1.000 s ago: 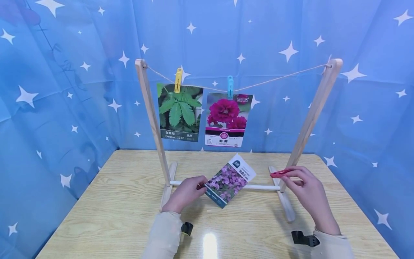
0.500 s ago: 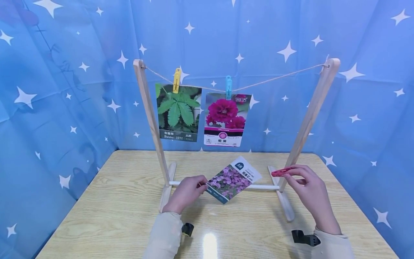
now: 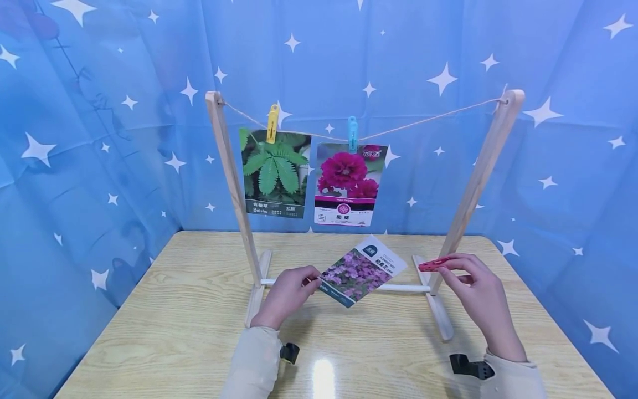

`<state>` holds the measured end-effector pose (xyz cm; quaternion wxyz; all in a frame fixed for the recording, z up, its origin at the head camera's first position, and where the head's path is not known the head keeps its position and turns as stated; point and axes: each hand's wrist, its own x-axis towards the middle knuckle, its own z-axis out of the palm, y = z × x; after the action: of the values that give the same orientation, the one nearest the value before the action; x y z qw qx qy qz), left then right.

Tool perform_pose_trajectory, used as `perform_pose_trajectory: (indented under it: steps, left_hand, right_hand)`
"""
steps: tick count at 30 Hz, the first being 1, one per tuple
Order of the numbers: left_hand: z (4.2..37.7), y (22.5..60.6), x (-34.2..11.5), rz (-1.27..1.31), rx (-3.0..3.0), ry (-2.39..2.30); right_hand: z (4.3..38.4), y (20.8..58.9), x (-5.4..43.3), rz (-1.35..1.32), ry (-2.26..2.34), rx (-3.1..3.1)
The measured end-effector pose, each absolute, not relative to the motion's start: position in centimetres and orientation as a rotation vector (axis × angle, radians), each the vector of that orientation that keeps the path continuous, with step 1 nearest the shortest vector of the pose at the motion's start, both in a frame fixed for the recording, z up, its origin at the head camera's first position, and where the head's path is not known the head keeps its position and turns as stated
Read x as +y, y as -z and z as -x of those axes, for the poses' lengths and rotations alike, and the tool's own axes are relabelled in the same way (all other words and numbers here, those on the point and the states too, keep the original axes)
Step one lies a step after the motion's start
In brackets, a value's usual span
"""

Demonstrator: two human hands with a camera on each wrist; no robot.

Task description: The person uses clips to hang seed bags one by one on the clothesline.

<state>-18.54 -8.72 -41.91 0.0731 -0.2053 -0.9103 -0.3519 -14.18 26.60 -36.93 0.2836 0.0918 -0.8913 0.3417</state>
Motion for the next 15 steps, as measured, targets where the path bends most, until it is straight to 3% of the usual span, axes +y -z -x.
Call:
perform_pose_trajectory:
  steps: [15]
  left_hand:
    - [18.26,41.27,-8.40,0.593,-2.673,1.096]
  right_hand:
    - [13.66,36.45,26.65,-0.212,-0.907,-2.367]
